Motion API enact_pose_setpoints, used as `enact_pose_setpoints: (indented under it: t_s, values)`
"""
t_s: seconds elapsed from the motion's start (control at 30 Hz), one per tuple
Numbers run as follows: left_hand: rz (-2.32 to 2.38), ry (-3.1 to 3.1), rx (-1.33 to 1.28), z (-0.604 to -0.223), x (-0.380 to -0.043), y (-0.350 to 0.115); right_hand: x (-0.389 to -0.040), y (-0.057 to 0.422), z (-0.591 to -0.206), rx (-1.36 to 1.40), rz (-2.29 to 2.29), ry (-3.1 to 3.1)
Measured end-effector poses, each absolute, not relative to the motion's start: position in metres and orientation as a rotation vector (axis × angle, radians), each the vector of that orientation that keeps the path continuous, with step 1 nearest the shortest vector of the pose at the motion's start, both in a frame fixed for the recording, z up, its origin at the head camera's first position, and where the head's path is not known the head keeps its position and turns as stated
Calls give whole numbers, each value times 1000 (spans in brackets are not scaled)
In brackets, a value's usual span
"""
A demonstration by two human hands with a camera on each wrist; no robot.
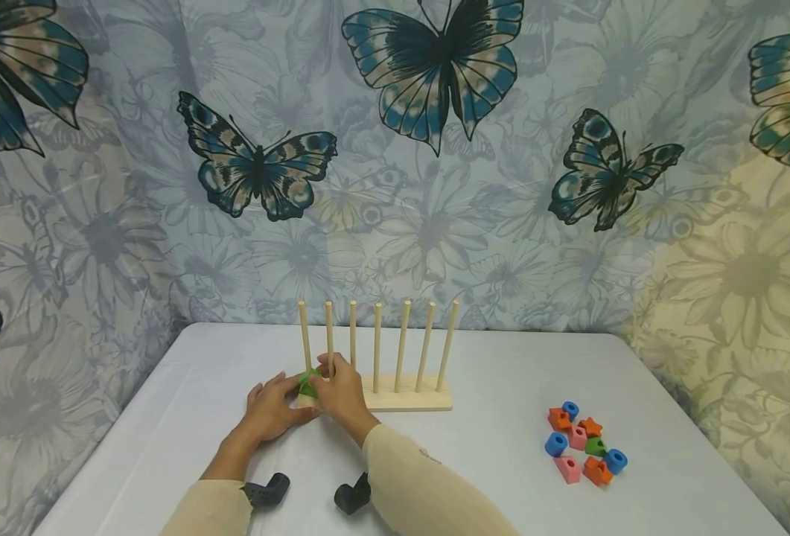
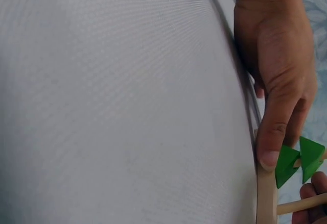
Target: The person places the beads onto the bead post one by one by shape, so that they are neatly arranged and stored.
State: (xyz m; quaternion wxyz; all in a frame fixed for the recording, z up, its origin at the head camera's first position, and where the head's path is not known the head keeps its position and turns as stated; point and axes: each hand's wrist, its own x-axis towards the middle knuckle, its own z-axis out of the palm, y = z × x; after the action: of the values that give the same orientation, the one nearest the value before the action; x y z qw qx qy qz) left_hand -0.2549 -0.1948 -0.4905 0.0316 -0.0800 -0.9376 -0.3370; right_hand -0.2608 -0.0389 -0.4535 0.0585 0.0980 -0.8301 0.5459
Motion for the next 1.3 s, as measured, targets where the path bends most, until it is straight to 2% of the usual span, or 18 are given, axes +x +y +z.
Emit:
enact_pose_setpoints:
  t_s: [0.33,0.67,1.3]
  values:
    - [-1059,-2880,-250,-488,-254,-193,-255,-35,-448,269,1615,-2557]
    - [-1017,-2896,-237,-485,-255,-191,-238,-12,-417,481,1611,-2459]
    - [-1038,-2907,-199,-491,-255,-191,-193,66,-365,709,1655,-2274]
